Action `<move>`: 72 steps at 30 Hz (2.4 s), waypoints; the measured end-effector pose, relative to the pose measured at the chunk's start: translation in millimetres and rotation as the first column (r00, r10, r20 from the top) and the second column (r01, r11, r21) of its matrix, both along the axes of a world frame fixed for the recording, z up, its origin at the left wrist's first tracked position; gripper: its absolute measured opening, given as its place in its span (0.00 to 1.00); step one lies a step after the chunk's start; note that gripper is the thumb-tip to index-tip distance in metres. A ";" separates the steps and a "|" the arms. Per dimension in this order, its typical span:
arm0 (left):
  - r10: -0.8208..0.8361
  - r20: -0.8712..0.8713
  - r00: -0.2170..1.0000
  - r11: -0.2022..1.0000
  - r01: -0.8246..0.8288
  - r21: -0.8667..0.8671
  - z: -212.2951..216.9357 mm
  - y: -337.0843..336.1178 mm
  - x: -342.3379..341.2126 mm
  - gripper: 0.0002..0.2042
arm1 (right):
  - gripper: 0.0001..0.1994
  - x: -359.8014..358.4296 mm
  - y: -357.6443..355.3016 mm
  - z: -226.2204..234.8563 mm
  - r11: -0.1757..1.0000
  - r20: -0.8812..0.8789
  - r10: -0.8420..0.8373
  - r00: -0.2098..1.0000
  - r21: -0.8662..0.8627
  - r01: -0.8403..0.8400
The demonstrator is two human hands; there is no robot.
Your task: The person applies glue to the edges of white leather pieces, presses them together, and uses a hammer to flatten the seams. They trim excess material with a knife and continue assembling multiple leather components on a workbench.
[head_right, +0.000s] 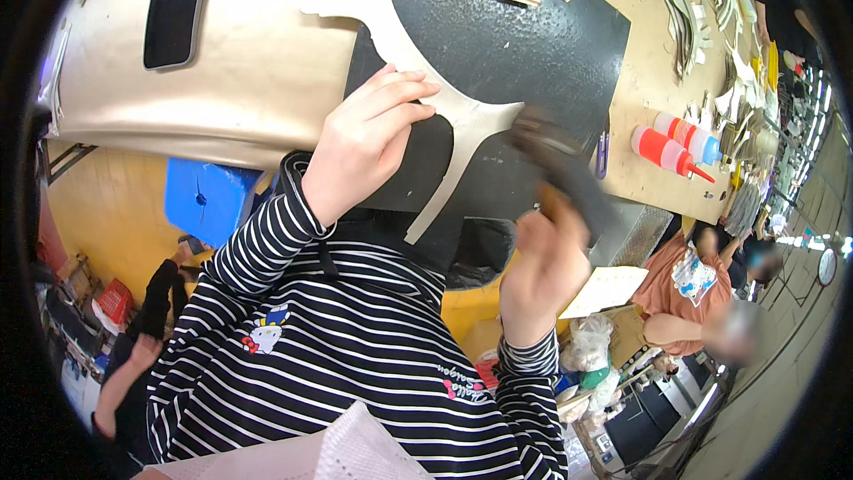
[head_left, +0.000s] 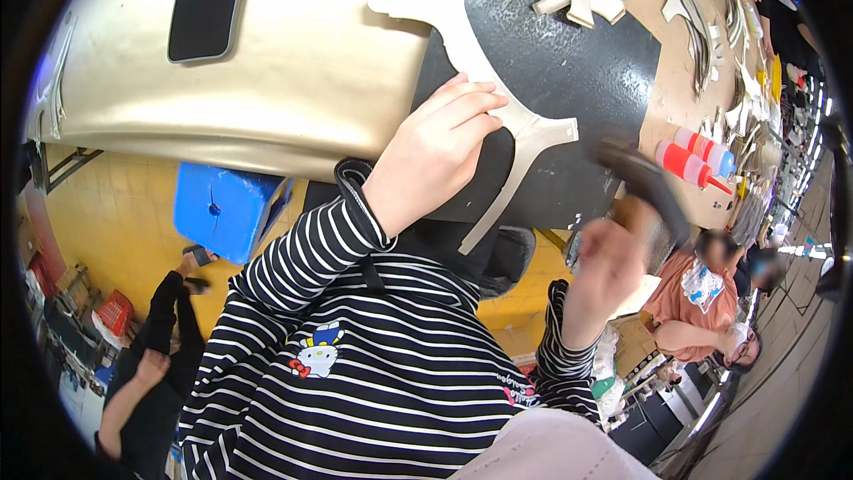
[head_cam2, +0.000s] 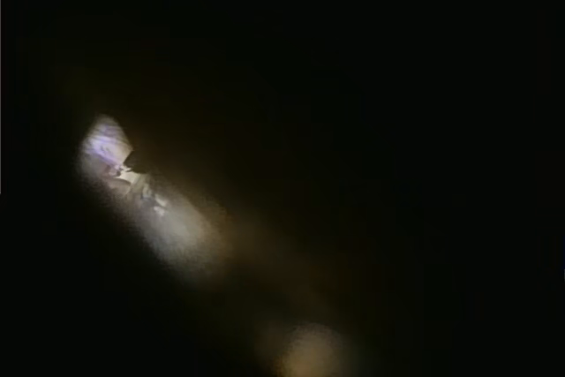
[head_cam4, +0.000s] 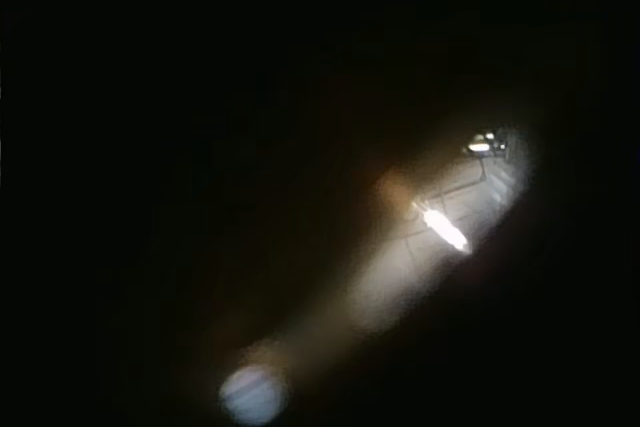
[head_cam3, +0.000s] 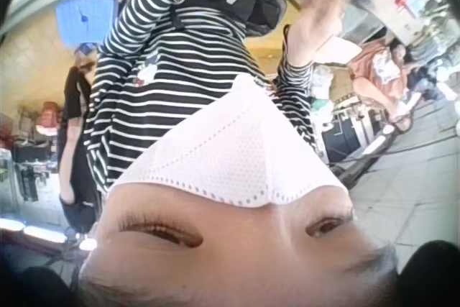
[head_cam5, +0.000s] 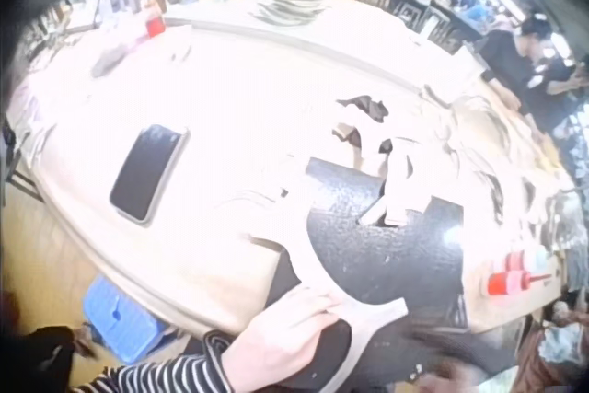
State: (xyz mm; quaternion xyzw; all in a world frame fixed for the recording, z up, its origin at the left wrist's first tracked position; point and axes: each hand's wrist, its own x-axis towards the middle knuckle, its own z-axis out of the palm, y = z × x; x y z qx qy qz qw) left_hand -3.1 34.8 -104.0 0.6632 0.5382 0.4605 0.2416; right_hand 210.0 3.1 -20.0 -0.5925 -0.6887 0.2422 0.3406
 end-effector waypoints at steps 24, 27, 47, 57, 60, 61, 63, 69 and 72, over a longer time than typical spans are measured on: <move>-0.014 0.004 1.000 1.000 0.014 -0.002 -0.7 0.8 -1.3 0.11 | 0.09 -18.9 -2.2 8.4 0.965 -0.423 -0.174 0.889 0.106 0.240; -0.011 0.019 1.000 1.000 0.011 -0.025 0.3 2.0 -0.2 0.11 | 0.09 -24.2 5.9 -3.4 0.982 0.141 -0.008 0.990 -0.188 0.034; -0.009 -0.002 1.000 1.000 0.009 -0.013 0.9 2.4 -1.0 0.10 | 0.19 -27.0 20.4 -5.5 0.964 -0.238 -0.142 0.961 0.185 0.189; -0.015 -0.008 1.000 1.000 0.015 -0.006 -0.3 0.9 -2.6 0.10 | 0.17 -13.0 23.0 -15.9 0.984 -0.056 -0.170 0.984 0.036 0.172; -0.058 -0.062 0.996 0.998 0.057 -0.016 0.5 2.7 -3.6 0.12 | 0.18 -15.9 19.2 -26.1 0.996 0.327 0.039 0.944 0.065 -0.063; -0.060 -0.083 0.995 0.998 0.058 -0.028 1.5 3.9 -0.9 0.13 | 0.18 -17.1 21.9 -33.1 0.999 0.333 0.038 0.942 -0.005 -0.039; -0.048 -0.114 0.992 0.998 0.043 -0.044 4.1 5.7 6.4 0.17 | 0.18 -14.1 28.0 -39.4 0.979 0.352 0.028 0.936 -0.196 0.045; -0.120 -0.426 0.897 0.992 0.097 -0.076 14.7 8.9 16.0 0.24 | 0.20 6.7 66.8 -38.9 0.987 0.335 -0.161 0.928 0.077 0.144; -0.159 -0.400 0.903 0.985 0.119 -0.123 26.8 16.1 10.2 0.16 | 0.18 25.0 82.7 -48.5 0.988 0.355 -0.104 0.929 0.140 0.057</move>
